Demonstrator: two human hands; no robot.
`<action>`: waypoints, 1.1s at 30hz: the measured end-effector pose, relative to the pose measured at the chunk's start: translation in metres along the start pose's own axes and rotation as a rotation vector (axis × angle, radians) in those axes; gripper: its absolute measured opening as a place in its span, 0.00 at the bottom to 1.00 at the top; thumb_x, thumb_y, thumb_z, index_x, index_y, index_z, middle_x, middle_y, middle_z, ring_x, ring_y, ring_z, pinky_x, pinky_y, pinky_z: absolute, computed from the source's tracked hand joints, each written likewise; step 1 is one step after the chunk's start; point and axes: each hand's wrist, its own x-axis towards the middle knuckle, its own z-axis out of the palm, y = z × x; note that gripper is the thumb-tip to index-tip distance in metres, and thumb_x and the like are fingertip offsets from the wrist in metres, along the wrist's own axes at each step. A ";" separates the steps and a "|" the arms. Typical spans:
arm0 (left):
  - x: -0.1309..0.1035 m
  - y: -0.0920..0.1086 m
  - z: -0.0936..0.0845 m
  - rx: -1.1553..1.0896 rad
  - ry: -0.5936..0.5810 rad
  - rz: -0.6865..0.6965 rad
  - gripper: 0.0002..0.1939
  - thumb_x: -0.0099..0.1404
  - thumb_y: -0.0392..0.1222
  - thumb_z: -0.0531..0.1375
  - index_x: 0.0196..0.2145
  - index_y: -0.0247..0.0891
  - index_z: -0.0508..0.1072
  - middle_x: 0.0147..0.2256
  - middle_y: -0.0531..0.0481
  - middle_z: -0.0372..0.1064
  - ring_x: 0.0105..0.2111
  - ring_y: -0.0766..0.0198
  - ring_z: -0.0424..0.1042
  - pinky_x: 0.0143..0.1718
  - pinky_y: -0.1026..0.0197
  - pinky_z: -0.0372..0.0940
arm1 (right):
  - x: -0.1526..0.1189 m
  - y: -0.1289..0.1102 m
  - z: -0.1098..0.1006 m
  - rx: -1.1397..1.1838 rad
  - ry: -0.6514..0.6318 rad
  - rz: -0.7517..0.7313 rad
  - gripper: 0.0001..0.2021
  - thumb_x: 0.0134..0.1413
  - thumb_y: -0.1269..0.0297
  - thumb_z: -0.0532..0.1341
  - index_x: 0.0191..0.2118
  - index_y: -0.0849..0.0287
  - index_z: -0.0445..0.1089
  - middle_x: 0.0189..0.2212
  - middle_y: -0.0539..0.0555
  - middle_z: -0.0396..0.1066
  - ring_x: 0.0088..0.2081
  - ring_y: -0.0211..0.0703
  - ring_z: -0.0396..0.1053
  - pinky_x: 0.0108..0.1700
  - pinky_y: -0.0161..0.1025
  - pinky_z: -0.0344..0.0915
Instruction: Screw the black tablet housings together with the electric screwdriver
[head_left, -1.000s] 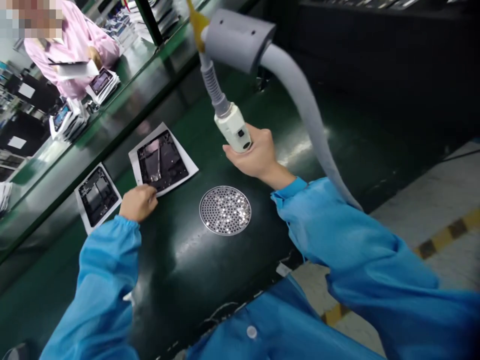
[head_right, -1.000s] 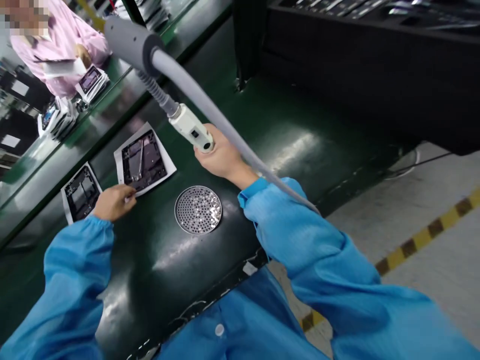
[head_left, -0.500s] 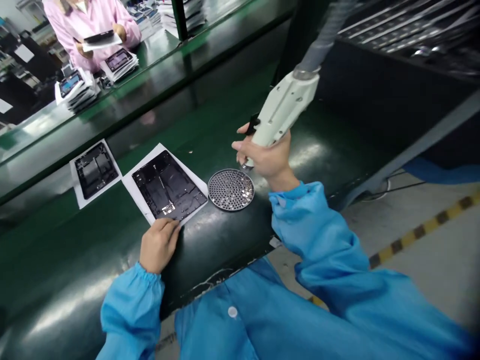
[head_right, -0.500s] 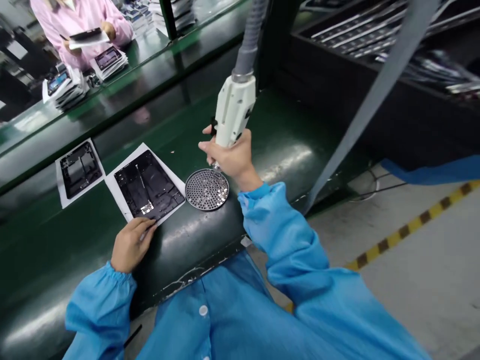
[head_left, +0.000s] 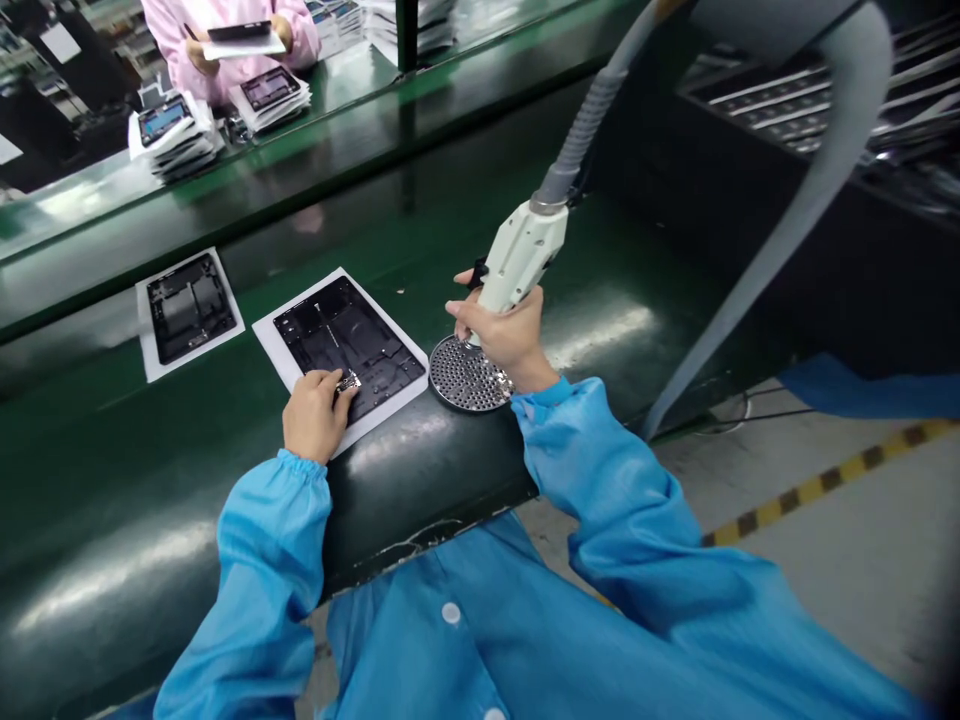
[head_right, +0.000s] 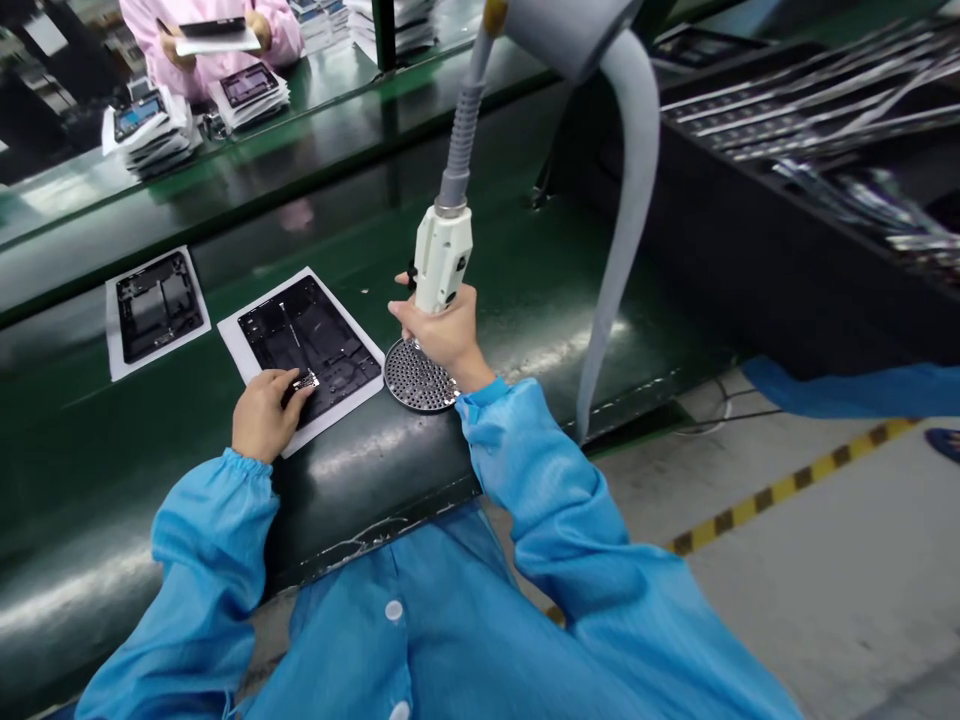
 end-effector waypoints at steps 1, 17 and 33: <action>0.002 -0.003 0.000 -0.001 -0.021 -0.009 0.15 0.66 0.46 0.57 0.46 0.36 0.76 0.44 0.44 0.71 0.44 0.54 0.70 0.43 0.56 0.67 | 0.000 0.000 0.000 -0.006 0.001 -0.001 0.09 0.40 0.69 0.65 0.33 0.57 0.70 0.12 0.41 0.64 0.14 0.34 0.61 0.21 0.37 0.63; 0.020 -0.008 -0.009 -0.129 -0.100 -0.022 0.05 0.58 0.42 0.65 0.32 0.39 0.78 0.37 0.48 0.73 0.39 0.56 0.71 0.41 0.56 0.65 | -0.002 0.004 -0.002 -0.040 -0.086 -0.035 0.07 0.42 0.70 0.65 0.31 0.57 0.69 0.12 0.42 0.64 0.15 0.34 0.62 0.22 0.36 0.65; -0.004 0.014 0.009 -0.747 0.006 -0.281 0.08 0.59 0.43 0.62 0.32 0.36 0.78 0.26 0.52 0.75 0.24 0.67 0.71 0.29 0.65 0.65 | 0.002 -0.033 0.003 0.003 -0.050 -0.112 0.16 0.42 0.54 0.71 0.35 0.51 0.69 0.14 0.43 0.61 0.15 0.34 0.60 0.22 0.39 0.63</action>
